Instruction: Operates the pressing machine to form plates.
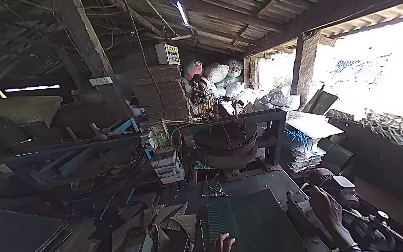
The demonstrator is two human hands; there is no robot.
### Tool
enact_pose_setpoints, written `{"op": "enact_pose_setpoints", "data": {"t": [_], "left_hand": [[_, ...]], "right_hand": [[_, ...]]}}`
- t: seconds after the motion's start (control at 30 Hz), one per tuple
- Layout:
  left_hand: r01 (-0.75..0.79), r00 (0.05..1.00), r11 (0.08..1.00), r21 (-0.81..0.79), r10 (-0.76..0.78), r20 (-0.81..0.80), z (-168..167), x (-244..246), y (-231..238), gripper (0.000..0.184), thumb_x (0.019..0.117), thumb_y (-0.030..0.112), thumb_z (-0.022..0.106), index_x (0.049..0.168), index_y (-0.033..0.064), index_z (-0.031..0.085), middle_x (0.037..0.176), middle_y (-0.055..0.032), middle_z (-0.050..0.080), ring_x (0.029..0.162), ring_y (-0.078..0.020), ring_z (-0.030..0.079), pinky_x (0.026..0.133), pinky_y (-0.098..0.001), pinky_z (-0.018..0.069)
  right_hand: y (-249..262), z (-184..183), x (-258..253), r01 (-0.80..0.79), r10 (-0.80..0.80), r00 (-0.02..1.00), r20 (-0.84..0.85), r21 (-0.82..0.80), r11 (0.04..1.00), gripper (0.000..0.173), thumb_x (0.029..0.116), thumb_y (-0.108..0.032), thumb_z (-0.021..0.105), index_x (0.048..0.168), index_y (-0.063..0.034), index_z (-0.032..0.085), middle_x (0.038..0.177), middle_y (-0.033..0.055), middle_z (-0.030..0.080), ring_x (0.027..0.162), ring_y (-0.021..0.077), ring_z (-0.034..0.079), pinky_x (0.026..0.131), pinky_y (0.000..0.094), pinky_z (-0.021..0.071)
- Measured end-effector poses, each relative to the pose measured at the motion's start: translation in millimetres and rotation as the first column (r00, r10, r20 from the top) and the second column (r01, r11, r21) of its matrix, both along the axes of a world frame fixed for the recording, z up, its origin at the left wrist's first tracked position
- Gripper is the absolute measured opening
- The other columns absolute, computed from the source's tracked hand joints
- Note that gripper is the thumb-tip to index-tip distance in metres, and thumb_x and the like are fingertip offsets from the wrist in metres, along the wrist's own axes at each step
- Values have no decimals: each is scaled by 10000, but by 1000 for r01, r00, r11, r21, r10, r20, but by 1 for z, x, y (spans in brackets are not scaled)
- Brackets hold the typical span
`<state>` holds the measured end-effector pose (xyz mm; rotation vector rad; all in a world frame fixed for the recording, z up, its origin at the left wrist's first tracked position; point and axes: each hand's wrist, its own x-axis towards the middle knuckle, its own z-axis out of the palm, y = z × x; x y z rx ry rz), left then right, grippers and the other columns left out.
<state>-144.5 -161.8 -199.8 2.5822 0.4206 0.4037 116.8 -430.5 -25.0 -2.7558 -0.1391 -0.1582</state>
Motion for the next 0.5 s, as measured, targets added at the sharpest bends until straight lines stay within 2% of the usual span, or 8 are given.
{"op": "enact_pose_setpoints", "data": {"t": [0.07,0.13,0.2,0.23,0.3,0.37,0.43,0.5], "left_hand": [[0,999,986,-168,7,40,11,7,9,404,977,358,631,1260,81,710,1376,-183,611,1299,-387,547,1092,-584,413],[-6,985,937,-349,65,158,33,24,29,436,986,311,629,1261,-24,675,1295,-241,642,1258,-396,583,1106,-557,435],[-49,954,894,-445,175,245,78,46,55,470,1011,332,593,1300,-38,628,1268,-224,651,1205,-338,616,1069,-494,480],[-76,933,873,-482,232,275,107,61,70,470,1031,350,564,1307,-26,618,1226,-192,677,1140,-292,659,1020,-466,525],[-112,888,803,-585,345,304,163,91,102,505,1084,396,456,1297,-40,596,1127,-179,712,957,-265,715,870,-462,588],[-135,864,703,-699,428,264,209,115,128,619,1106,487,326,1301,-47,570,1056,-177,717,811,-254,708,716,-426,583],[-169,853,598,-784,487,187,243,136,144,729,1086,584,256,1235,-38,604,951,-164,726,680,-224,685,592,-363,547],[-187,855,533,-825,502,130,262,150,158,752,1078,609,243,1175,-35,620,902,-161,723,647,-210,667,559,-333,514]], "right_hand": [[-2,5,-4,-8,9,999,-40,17,1000,324,1052,-82,433,1246,4,679,1293,246,666,1227,416,629,998,587,475],[-14,-9,-7,6,-16,998,66,146,989,285,1027,-74,480,1179,20,703,1226,264,684,1162,450,649,949,636,484],[-39,-24,-34,-9,-55,979,194,315,949,277,1043,-74,485,1170,65,688,1181,299,684,1124,481,654,949,670,481],[-55,-38,-45,-16,-74,970,232,363,932,286,1041,-84,475,1173,68,677,1182,296,678,1131,473,650,963,655,486],[-80,-86,-48,22,-185,924,333,437,899,261,998,-80,495,1087,55,699,1096,246,711,1055,400,688,937,583,525],[-88,-117,-41,30,-251,896,367,513,858,215,966,-30,513,1019,44,708,1037,216,720,996,360,699,926,546,532],[-84,-106,-50,31,-263,891,369,530,847,226,980,-14,496,1027,64,702,1038,235,719,982,368,708,922,542,541],[-78,-82,-58,20,-229,913,338,522,853,255,1002,-25,462,1076,93,675,1104,282,692,1034,414,688,939,587,517]]}}
